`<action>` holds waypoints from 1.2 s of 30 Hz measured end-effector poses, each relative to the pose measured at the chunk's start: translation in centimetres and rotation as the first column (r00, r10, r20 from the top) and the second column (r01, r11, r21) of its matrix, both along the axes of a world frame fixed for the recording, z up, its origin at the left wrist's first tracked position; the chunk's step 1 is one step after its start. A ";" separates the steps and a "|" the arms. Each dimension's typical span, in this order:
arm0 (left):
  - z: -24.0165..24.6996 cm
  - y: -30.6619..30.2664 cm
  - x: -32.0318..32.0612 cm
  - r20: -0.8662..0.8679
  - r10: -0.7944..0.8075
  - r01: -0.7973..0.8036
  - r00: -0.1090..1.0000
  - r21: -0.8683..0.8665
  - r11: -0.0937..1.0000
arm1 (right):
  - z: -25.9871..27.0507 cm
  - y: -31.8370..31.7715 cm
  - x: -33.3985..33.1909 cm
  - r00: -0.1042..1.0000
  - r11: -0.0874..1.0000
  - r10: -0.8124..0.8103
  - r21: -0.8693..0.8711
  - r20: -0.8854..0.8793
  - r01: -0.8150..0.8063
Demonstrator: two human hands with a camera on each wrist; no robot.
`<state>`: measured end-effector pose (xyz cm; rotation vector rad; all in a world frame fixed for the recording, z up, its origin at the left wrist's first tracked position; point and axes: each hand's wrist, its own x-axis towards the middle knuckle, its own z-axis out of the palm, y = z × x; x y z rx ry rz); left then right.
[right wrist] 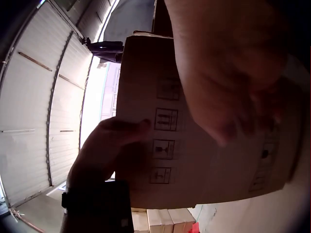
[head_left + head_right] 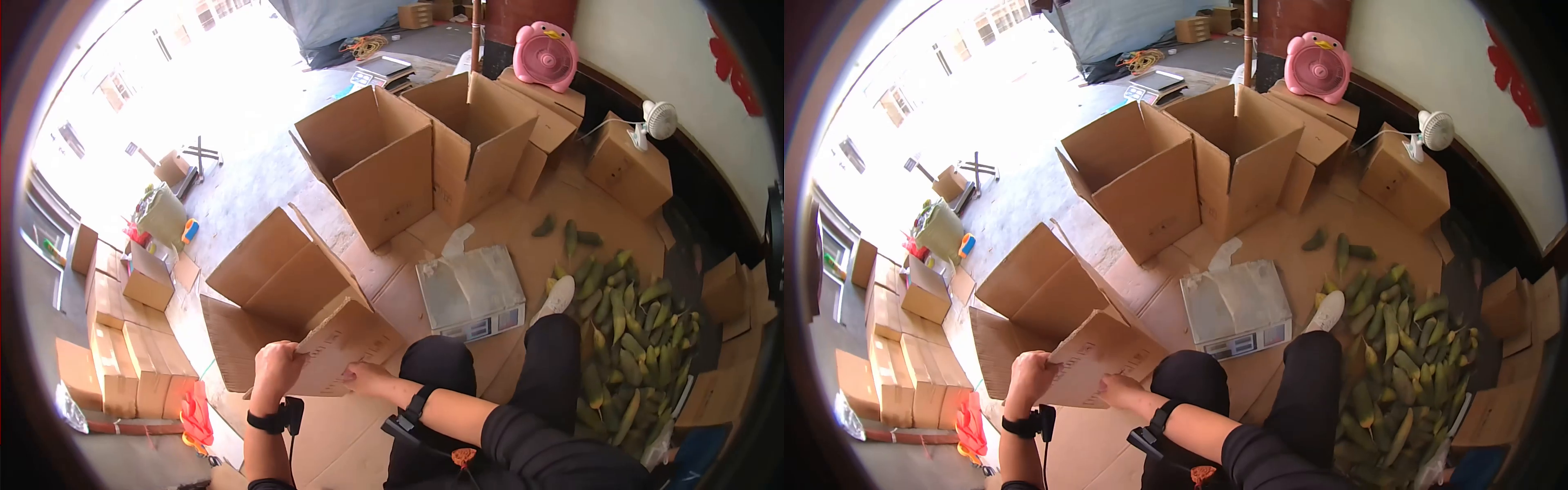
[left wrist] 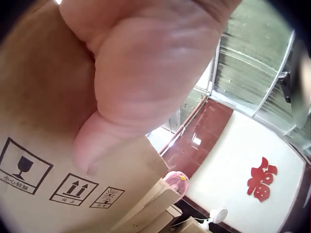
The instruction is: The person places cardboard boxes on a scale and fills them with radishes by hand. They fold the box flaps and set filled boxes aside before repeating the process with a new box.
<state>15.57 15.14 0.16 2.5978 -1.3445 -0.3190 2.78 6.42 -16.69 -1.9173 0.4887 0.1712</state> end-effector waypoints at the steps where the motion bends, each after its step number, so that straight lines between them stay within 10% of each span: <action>1: 0.9 0.2 -0.6 0.030 -0.007 0.008 1.000 -0.025 1.000 | -0.4 0.4 -0.1 0.999 0.999 0.030 -0.024 -0.039 -0.031; 7: 5.9 0.7 -3.2 0.081 -0.034 0.039 0.996 -0.070 0.997 | -1.1 -0.1 -0.2 0.995 0.965 0.096 -0.246 -0.001 -0.093; 20: 13.3 -0.4 -12.4 0.364 -0.149 0.167 0.920 -0.019 0.986 | 4.6 -1.4 -4.4 0.924 0.981 -0.179 -0.011 0.337 0.194; 23: 16.0 -0.2 -15.1 0.433 -0.130 0.156 0.892 -0.025 0.987 | 7.4 -2.0 -5.6 0.823 0.952 -0.252 -0.020 0.510 0.305; 25: 17.5 0.2 -16.6 0.471 -0.127 0.157 0.873 -0.023 0.987 | 8.9 -2.7 -6.1 0.543 0.891 -0.251 -0.028 0.801 0.453; 36: 23.4 -2.4 -22.1 0.642 -0.192 0.329 0.742 -0.099 0.939 | 16.3 -7.5 -9.5 0.217 0.764 -0.304 0.102 0.928 0.637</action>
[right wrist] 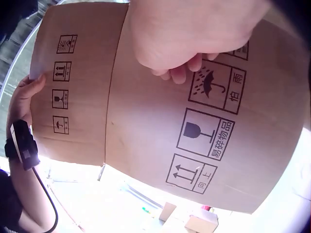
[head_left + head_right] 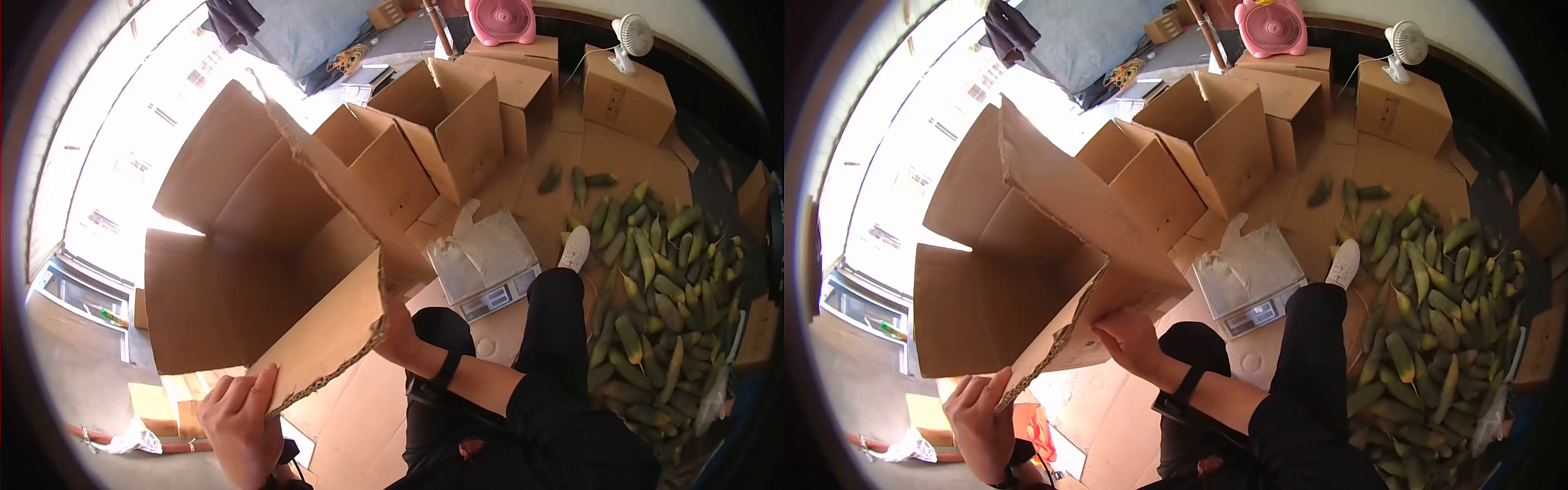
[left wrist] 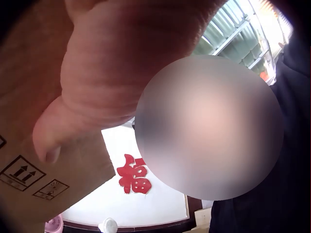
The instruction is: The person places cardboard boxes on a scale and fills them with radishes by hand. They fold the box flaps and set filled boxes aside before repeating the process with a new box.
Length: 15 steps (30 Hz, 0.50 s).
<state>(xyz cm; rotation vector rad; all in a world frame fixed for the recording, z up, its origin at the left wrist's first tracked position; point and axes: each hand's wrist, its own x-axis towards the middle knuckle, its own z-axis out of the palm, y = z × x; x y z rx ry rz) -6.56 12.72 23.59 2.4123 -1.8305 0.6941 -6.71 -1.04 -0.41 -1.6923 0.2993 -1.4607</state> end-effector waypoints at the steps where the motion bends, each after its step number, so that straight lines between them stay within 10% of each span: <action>1: 0.2 -0.4 0.1 -0.012 -0.064 0.064 0.998 0.001 0.998 | 0.1 -0.4 -0.4 0.999 0.999 -0.042 0.028 0.025 0.041; 8: 0.0 -5.3 -1.4 -0.019 -0.281 0.281 0.959 0.002 0.960 | -1.5 -4.8 -3.7 0.931 0.922 -0.363 -0.154 -0.024 0.356; 15: -2.8 -10.7 -2.9 -0.112 -0.397 0.398 0.911 -0.009 0.917 | -3.7 -8.2 -9.0 0.933 0.917 -0.352 0.173 -0.072 0.360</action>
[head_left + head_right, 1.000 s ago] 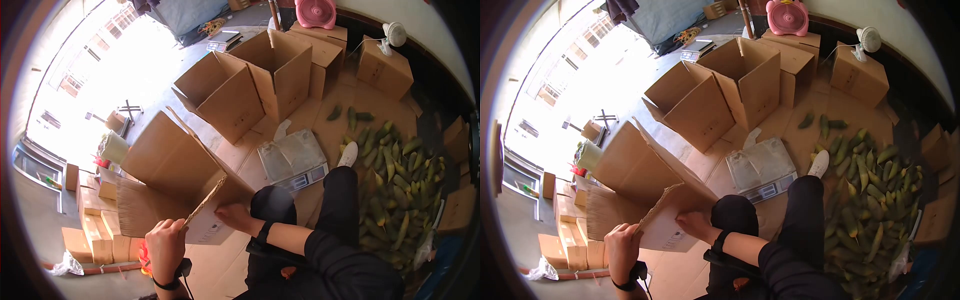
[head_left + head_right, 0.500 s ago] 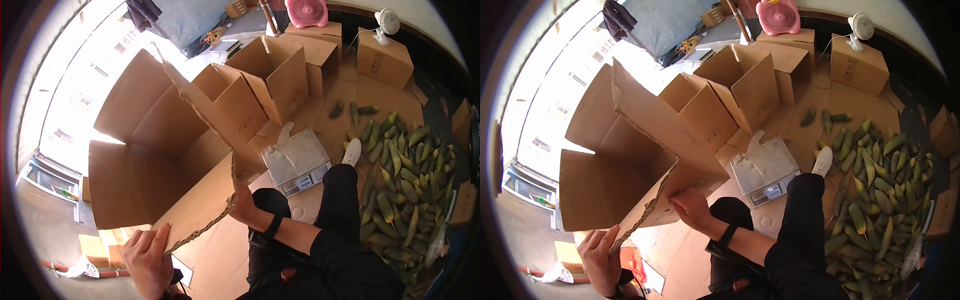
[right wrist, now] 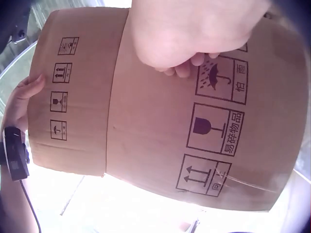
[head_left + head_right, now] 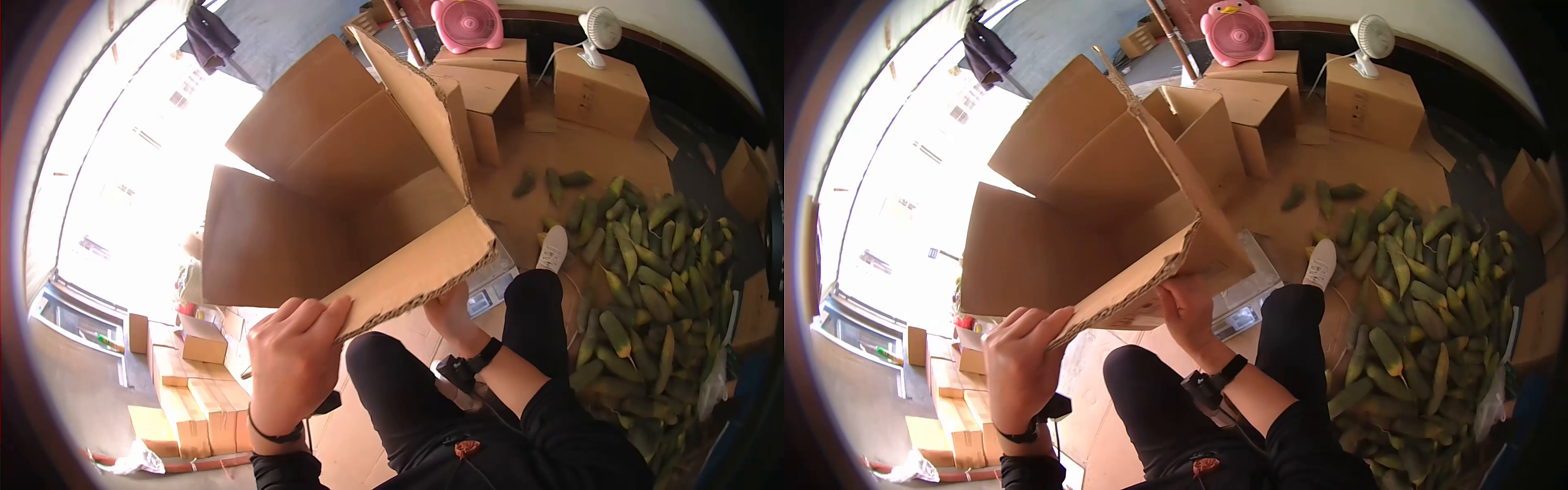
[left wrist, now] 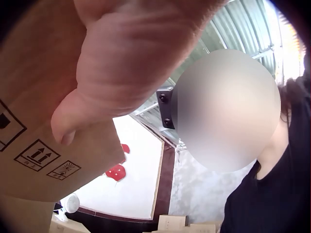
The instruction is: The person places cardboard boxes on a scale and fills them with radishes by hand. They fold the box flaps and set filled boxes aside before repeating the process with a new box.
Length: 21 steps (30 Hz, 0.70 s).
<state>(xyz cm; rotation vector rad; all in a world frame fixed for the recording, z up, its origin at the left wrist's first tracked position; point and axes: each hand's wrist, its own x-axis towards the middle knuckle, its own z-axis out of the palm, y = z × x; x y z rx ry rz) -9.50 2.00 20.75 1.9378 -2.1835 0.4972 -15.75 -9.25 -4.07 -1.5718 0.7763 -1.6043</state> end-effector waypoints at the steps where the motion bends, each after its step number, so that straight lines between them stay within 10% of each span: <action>1: -0.8 -0.8 -0.1 -0.021 -0.028 0.028 0.999 0.001 1.000 | -1.1 -0.4 -0.5 1.000 1.000 -0.013 0.009 -0.002 0.013; 7: -6.4 -5.1 -1.5 -0.163 -0.091 0.105 0.982 0.078 0.991 | -4.2 -1.0 -3.0 0.956 0.974 -0.197 0.068 -0.216 0.216; 17: -14.3 -8.6 -1.6 -0.105 -0.075 0.093 0.992 0.186 0.978 | -12.7 -2.1 -2.7 0.974 0.807 0.152 0.590 -0.167 -0.025; 21: -16.1 -9.4 -1.9 -0.082 -0.020 0.039 0.996 0.240 0.970 | -16.9 -2.5 -1.1 0.970 0.903 0.074 0.428 -0.231 0.033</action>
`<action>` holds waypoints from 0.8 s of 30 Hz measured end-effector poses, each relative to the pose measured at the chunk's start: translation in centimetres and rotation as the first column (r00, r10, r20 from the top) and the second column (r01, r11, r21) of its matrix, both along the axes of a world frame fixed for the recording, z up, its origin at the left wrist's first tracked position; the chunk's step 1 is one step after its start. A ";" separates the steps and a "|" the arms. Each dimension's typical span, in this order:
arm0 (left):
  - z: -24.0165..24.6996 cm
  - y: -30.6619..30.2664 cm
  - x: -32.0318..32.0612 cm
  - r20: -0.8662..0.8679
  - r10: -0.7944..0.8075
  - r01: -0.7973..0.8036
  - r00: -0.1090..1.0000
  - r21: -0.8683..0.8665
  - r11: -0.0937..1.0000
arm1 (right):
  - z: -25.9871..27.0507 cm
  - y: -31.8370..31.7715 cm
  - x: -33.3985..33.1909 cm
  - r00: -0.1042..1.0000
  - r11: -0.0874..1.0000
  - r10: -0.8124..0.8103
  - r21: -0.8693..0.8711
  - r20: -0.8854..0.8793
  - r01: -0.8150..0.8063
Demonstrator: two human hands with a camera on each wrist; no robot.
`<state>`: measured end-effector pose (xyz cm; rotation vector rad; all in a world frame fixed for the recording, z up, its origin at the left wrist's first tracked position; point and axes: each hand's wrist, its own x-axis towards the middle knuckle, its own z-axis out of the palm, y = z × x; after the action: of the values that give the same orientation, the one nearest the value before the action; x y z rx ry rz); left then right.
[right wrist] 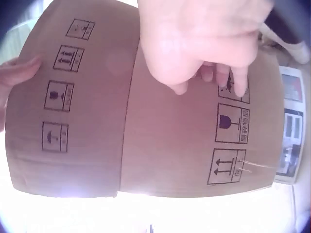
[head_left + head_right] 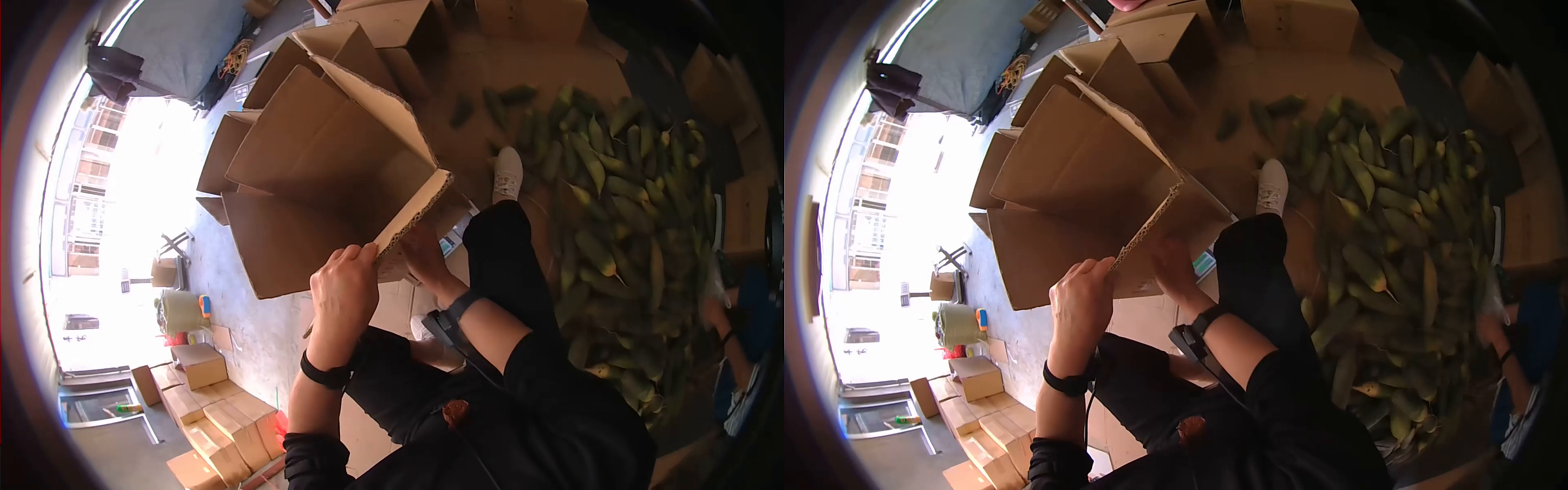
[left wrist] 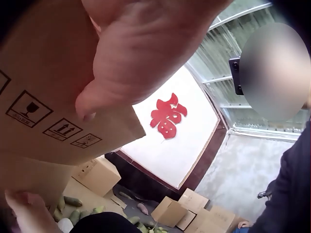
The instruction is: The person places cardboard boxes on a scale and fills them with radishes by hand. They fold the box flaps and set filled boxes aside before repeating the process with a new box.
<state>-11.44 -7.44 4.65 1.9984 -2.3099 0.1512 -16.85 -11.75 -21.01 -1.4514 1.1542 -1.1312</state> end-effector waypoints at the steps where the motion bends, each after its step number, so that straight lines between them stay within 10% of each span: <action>1: -0.5 -0.2 0.1 0.005 0.021 -0.021 1.000 0.020 1.000 | -0.4 0.2 0.2 0.999 0.996 -0.029 0.086 0.014 0.027; 8: -2.3 -1.3 0.8 0.000 0.038 -0.038 0.999 0.058 0.998 | -1.1 0.9 1.1 0.939 0.896 0.063 0.395 0.338 -0.202; 24: -2.2 -2.0 -1.3 -0.147 0.004 0.003 0.989 0.046 0.999 | -1.0 1.2 0.7 0.940 0.950 -0.070 0.309 0.334 -0.039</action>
<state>-12.76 -9.48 2.44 1.9588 -2.2409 -0.0480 -16.13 -10.56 -22.00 -0.9595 1.0416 -1.1020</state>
